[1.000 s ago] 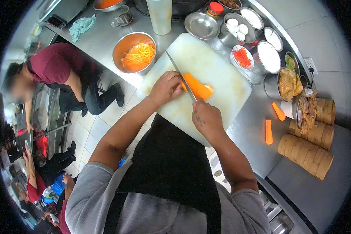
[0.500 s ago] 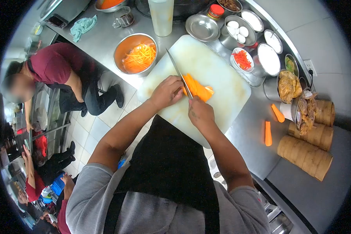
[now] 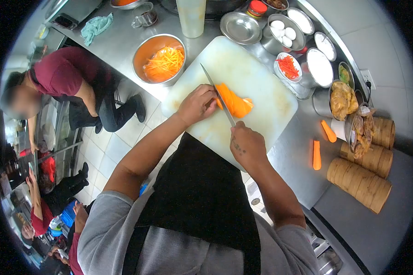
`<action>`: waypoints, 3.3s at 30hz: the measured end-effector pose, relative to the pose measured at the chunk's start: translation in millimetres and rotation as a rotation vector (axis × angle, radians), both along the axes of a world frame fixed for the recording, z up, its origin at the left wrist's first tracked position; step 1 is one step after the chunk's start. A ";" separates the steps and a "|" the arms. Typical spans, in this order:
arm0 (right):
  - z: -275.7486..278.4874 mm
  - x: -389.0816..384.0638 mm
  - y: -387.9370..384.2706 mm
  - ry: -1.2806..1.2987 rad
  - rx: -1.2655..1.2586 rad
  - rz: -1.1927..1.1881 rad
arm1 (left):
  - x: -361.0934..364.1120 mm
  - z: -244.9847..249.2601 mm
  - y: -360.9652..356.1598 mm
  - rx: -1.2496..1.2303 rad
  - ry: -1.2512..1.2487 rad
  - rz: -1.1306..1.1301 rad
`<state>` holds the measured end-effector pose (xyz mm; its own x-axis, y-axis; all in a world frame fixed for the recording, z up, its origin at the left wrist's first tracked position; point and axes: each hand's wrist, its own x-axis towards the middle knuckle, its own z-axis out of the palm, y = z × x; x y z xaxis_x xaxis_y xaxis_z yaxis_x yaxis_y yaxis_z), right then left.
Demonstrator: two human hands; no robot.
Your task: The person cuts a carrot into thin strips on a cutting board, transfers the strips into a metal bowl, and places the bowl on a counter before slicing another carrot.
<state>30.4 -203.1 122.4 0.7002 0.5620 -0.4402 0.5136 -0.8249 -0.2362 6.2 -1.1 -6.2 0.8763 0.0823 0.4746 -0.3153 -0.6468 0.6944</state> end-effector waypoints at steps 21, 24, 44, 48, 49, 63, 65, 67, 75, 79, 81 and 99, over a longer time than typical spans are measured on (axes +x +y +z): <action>-6.3 4.6 7.9 0.036 0.025 -0.030 | 0.5 -0.5 0.0 -0.038 -0.007 0.021; -28.9 2.2 5.4 0.042 0.018 -0.041 | 0.0 -1.0 0.6 -0.035 0.030 0.010; -14.2 11.5 8.2 -0.013 0.030 0.011 | 1.3 -0.5 6.7 0.093 -0.019 0.030; -11.7 8.5 1.6 0.009 0.069 0.008 | 2.0 -1.0 8.3 0.081 -0.028 0.005; -23.2 9.9 2.2 -0.018 0.168 0.063 | 2.3 -2.7 8.0 0.079 -0.023 0.007; -25.6 11.8 21.0 -0.056 0.122 -0.030 | 1.6 -4.3 6.6 0.126 -0.038 0.032; -17.8 10.3 16.1 -0.014 0.068 -0.010 | 1.6 -3.7 5.5 0.113 -0.045 0.036; -11.8 8.6 11.9 0.004 0.053 -0.008 | 0.9 -3.2 6.3 0.102 -0.045 0.043; -74.5 19.3 38.6 -0.088 0.163 -0.045 | 0.1 0.8 6.3 0.036 -0.023 0.043; -69.9 23.8 33.0 -0.096 0.148 -0.037 | 1.1 -0.7 4.1 0.068 -0.047 0.084; -63.5 22.4 32.2 -0.100 0.179 -0.014 | -0.4 -3.0 6.6 0.099 -0.045 0.049; -24.9 18.7 12.4 -0.040 0.078 0.048 | 1.1 -6.8 5.2 0.137 -0.083 0.079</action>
<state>49.1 -190.8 97.5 0.6877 0.6269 -0.3661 0.5624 -0.7789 -0.2774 7.3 4.1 -13.1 0.8270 0.0787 0.5566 -0.3124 -0.7588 0.5715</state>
